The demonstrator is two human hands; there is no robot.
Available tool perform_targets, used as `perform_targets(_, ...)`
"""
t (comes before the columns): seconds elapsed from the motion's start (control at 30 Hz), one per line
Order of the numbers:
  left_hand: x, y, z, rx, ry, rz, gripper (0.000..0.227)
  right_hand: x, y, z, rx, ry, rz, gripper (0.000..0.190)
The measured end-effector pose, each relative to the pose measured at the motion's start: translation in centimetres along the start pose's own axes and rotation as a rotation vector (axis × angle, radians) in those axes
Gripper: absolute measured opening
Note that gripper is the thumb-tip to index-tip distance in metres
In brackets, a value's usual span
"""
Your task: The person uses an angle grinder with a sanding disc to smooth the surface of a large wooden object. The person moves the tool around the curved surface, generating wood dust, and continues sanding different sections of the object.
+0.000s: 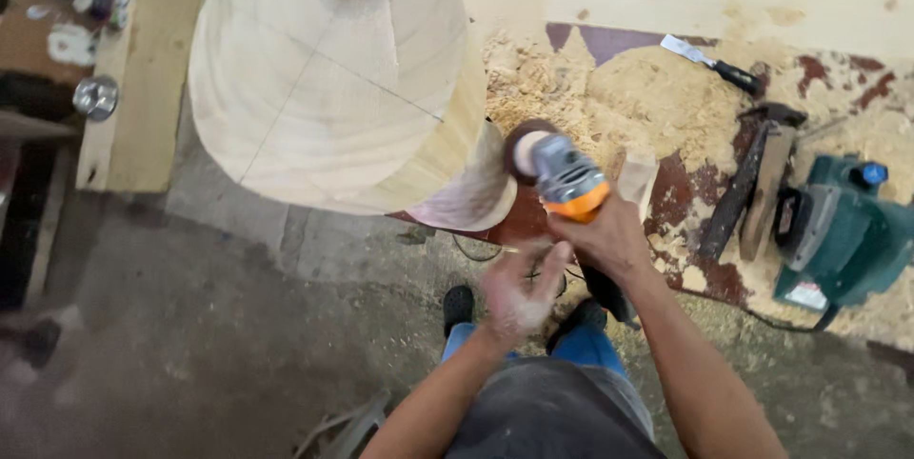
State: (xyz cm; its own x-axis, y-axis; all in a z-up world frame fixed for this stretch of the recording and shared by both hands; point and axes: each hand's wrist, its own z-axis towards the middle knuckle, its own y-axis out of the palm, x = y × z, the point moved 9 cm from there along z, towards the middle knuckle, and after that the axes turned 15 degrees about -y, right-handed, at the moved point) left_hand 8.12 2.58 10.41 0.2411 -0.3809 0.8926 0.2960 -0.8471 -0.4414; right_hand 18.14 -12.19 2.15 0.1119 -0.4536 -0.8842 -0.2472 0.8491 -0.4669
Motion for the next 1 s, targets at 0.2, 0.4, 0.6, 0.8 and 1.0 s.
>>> perform_targets(0.2, -3.9, -8.1, 7.6, 0.304, -0.328, 0.139, 0.086, 3.6, -3.0, -3.5, 0.066, 0.239, 0.151, 0.05)
perform_targets(0.4, -4.3, -9.1, 14.4, 0.251, 0.358, 0.318, 0.072, 4.6, -5.3, -7.5, 0.168, 0.27, 0.337, 0.044)
perform_targets(0.6, -12.5, -13.4, 21.0, 0.053, 0.145, -0.187, 0.053, 6.2, -7.5, -10.7, 0.151, 0.312, 0.275, 0.039)
perform_targets(0.8, -21.8, -10.5, 18.6, 0.015, 0.046, -0.444, 0.036, 5.8, -9.4, -13.6, 0.315, 0.303, 0.394, 0.041)
perform_targets(1.0, -27.8, -9.4, 19.9, 0.235, -0.004, 0.185, 0.028, 3.8, -8.6, -16.2, 0.478, 0.26, 0.566, 0.036)
